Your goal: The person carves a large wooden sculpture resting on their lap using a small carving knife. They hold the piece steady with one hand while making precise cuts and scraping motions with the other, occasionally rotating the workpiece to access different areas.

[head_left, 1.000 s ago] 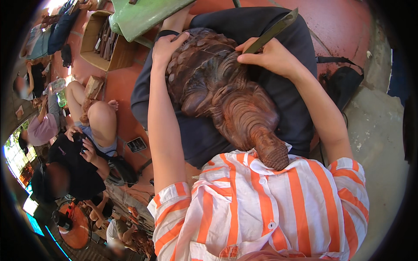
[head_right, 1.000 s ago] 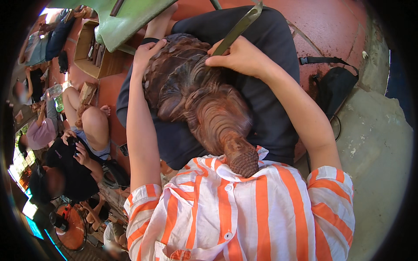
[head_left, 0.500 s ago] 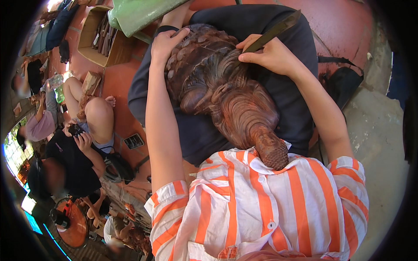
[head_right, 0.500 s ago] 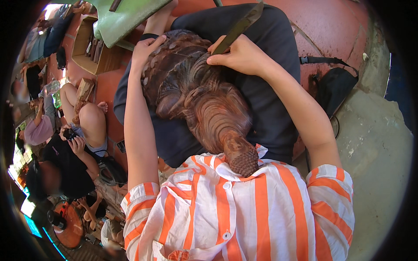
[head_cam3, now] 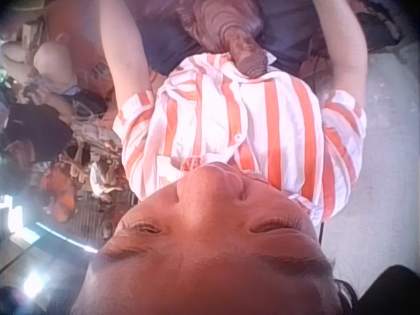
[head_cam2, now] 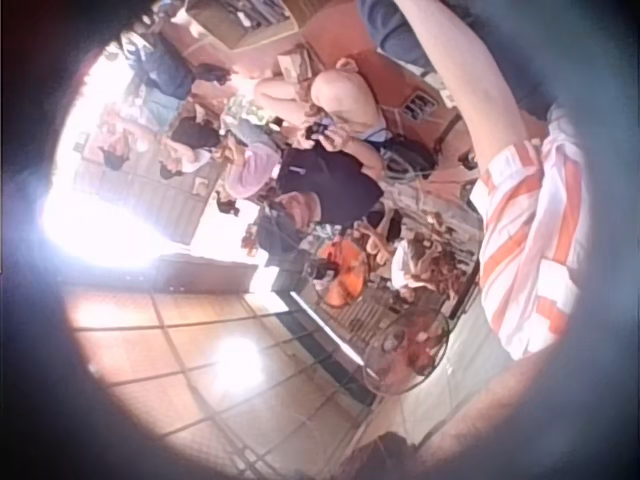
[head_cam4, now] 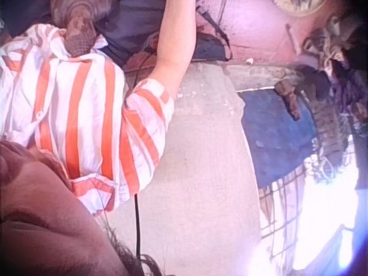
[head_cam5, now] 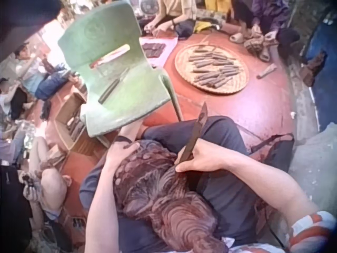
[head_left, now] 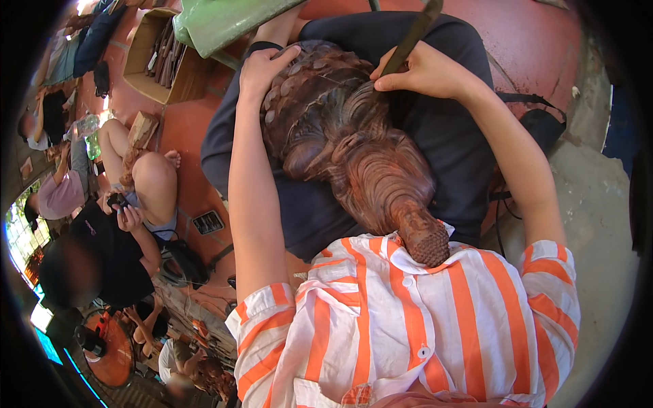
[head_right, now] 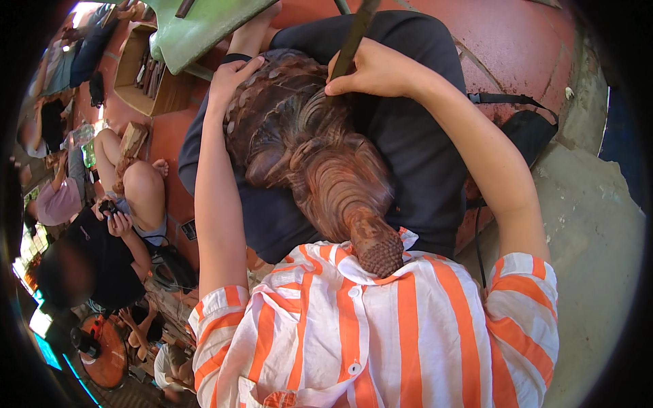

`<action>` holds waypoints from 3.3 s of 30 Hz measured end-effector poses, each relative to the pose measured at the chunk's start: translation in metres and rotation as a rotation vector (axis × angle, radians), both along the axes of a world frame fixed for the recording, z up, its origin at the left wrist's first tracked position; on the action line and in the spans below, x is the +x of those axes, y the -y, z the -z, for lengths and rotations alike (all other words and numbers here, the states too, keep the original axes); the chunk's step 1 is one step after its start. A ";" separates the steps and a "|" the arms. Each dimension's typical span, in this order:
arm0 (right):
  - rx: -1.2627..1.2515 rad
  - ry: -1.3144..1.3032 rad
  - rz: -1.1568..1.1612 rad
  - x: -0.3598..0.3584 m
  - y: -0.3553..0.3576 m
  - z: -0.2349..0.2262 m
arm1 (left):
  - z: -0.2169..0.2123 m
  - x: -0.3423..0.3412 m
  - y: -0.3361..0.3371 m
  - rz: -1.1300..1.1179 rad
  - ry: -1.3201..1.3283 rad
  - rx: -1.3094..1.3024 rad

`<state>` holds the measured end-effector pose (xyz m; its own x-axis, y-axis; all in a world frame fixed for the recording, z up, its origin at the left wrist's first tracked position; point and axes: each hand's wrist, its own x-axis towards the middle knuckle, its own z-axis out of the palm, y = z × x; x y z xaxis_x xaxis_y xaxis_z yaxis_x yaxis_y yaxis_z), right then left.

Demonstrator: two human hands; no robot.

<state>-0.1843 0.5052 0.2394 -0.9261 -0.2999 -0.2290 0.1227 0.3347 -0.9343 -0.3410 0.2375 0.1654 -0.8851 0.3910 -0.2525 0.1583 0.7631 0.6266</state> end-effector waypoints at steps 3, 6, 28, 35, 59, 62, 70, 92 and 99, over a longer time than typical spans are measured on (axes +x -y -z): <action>0.176 -0.008 -0.139 -0.002 0.013 -0.016 | -0.002 -0.001 0.001 0.008 0.011 -0.041; 0.338 -0.113 -0.159 -0.001 0.021 -0.021 | -0.003 0.000 0.000 0.007 0.015 -0.037; 0.129 0.059 -0.073 -0.013 0.006 -0.006 | -0.005 0.003 -0.003 -0.012 0.009 -0.036; 0.289 -0.048 -0.084 -0.004 0.025 -0.015 | -0.005 0.002 0.000 0.000 0.034 -0.070; 0.135 0.037 0.037 0.014 0.014 -0.001 | -0.008 0.003 -0.002 0.004 0.032 -0.074; -0.025 0.033 0.085 0.014 0.003 0.011 | -0.005 0.001 -0.002 -0.001 0.014 -0.047; 0.087 0.066 0.080 0.013 0.010 0.008 | -0.003 0.000 -0.001 0.013 0.010 -0.028; -0.122 -0.055 0.220 0.018 -0.014 0.015 | 0.004 -0.009 0.001 0.050 -0.010 -0.047; -0.296 -0.244 0.867 0.100 -0.058 0.003 | 0.006 -0.008 0.011 0.033 0.020 -0.056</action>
